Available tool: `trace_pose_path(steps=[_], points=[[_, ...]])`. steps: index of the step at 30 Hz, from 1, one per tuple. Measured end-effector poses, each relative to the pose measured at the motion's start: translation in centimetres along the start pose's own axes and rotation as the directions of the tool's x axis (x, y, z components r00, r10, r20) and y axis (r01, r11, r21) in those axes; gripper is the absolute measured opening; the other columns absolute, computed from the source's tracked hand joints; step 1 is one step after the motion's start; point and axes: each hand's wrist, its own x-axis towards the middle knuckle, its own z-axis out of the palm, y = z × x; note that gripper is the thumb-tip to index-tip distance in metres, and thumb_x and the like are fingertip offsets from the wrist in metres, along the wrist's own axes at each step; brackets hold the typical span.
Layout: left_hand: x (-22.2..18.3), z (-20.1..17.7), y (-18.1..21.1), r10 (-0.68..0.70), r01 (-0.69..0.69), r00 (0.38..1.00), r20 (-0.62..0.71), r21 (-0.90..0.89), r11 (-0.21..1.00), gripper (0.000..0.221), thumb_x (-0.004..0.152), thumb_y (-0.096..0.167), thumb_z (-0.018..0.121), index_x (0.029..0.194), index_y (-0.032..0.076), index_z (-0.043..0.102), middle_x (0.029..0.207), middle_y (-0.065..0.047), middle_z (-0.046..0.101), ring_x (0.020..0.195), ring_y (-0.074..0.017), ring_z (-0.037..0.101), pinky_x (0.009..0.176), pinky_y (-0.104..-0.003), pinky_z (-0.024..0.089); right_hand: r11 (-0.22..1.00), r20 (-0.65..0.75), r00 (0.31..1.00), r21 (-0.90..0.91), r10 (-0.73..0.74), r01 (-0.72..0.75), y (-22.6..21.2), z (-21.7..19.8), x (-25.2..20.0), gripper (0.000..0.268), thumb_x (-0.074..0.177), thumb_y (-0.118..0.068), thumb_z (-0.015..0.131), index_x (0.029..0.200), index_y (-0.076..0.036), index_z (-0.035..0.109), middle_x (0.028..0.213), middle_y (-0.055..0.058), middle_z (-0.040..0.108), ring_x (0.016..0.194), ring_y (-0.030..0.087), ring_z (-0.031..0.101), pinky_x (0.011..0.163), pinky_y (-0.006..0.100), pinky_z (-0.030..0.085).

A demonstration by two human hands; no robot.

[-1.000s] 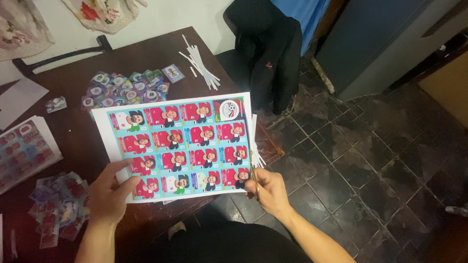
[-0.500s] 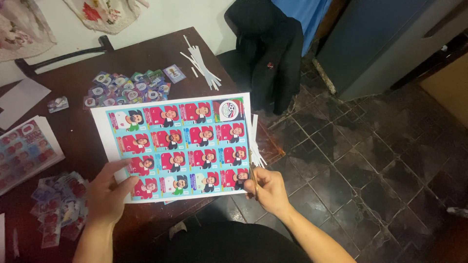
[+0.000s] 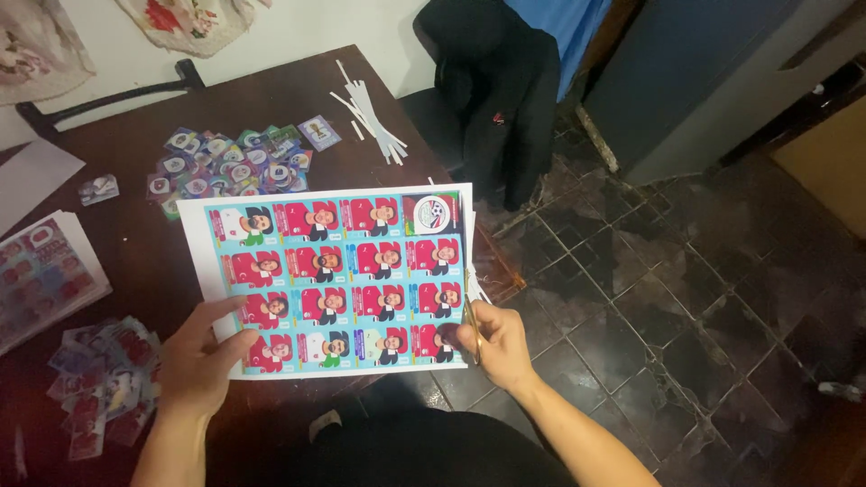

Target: Cutting strips of paper from a printed sheet of stickers using scissors.

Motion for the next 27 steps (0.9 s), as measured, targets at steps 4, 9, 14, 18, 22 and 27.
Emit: trace_pose_path(steps=[4, 9, 14, 18, 22, 27], points=[[-0.1, 0.5, 1.1, -0.073, 0.074, 0.997, -0.021, 0.048, 0.996, 0.046, 0.082, 0.001, 0.075, 0.128, 0.003, 0.068, 0.105, -0.012, 0.071, 0.077, -0.0105, 0.063, 0.061, -0.024, 0.046, 0.995, 0.005, 1.0, 0.102, 0.018, -0.019, -1.1, 0.4, 0.4, 0.048, 0.093, -0.045, 0.075, 0.095, 0.002, 0.069, 0.08, -0.001, 0.07, 0.075, 0.005, 0.061, 0.067, 0.024, 0.05], [0.1, 0.8, 0.8, -0.065, 0.065, 0.998, 0.001, -0.051, 0.997, 0.047, 0.081, 0.002, 0.075, 0.127, 0.001, 0.066, 0.113, -0.01, 0.071, 0.091, -0.0107, 0.067, 0.072, -0.024, 0.053, 0.997, -0.014, 1.0, 0.07, 0.025, -0.024, -1.5, 0.7, 0.8, 0.044, 0.091, -0.043, 0.074, 0.098, 0.001, 0.071, 0.079, -0.003, 0.068, 0.072, 0.003, 0.057, 0.063, 0.023, 0.046], [0.5, 1.0, 1.2, -0.034, 0.036, 0.999, 0.021, -0.088, 0.995, 0.045, 0.082, 0.0, 0.074, 0.126, -0.001, 0.065, 0.117, -0.011, 0.07, 0.102, -0.0141, 0.068, 0.081, -0.027, 0.057, 0.999, -0.058, 0.997, -0.029, 0.043, -0.044, -1.1, 0.7, 0.9, 0.04, 0.093, -0.038, 0.075, 0.091, 0.001, 0.07, 0.073, -0.004, 0.065, 0.068, 0.003, 0.053, 0.059, 0.023, 0.043], [1.3, 1.2, 0.1, -0.08, 0.081, 0.997, 0.018, -0.079, 0.994, 0.048, 0.082, 0.0, 0.074, 0.128, -0.001, 0.064, 0.121, -0.013, 0.07, 0.101, -0.0151, 0.068, 0.082, -0.029, 0.056, 0.999, -0.079, 0.996, 0.015, 0.039, -0.038, -1.0, 1.1, 1.3, 0.036, 0.095, -0.035, 0.075, 0.091, 0.0, 0.069, 0.075, -0.005, 0.067, 0.07, 0.002, 0.053, 0.06, 0.022, 0.044], [2.6, 1.4, -0.8, -0.105, 0.106, 0.994, 0.031, -0.048, 0.993, 0.05, 0.081, 0.002, 0.074, 0.13, 0.0, 0.064, 0.121, -0.013, 0.071, 0.101, -0.0143, 0.069, 0.084, -0.029, 0.057, 0.998, -0.087, 0.994, 0.015, 0.064, -0.063, -0.2, 0.7, 2.4, 0.031, 0.094, -0.029, 0.076, 0.086, 0.0, 0.069, 0.068, -0.005, 0.063, 0.064, 0.002, 0.049, 0.056, 0.023, 0.04], [5.1, 2.8, -1.6, -0.215, 0.215, 0.975, 0.062, 0.018, 0.976, 0.053, 0.081, 0.0, 0.073, 0.134, 0.003, 0.065, 0.115, -0.011, 0.073, 0.094, -0.0148, 0.069, 0.081, -0.03, 0.056, 0.987, -0.142, 0.98, -0.064, 0.139, -0.15, 2.5, 1.0, 5.0, 0.027, 0.094, -0.023, 0.073, 0.08, -0.001, 0.069, 0.065, -0.004, 0.063, 0.061, 0.001, 0.05, 0.053, 0.022, 0.041]])
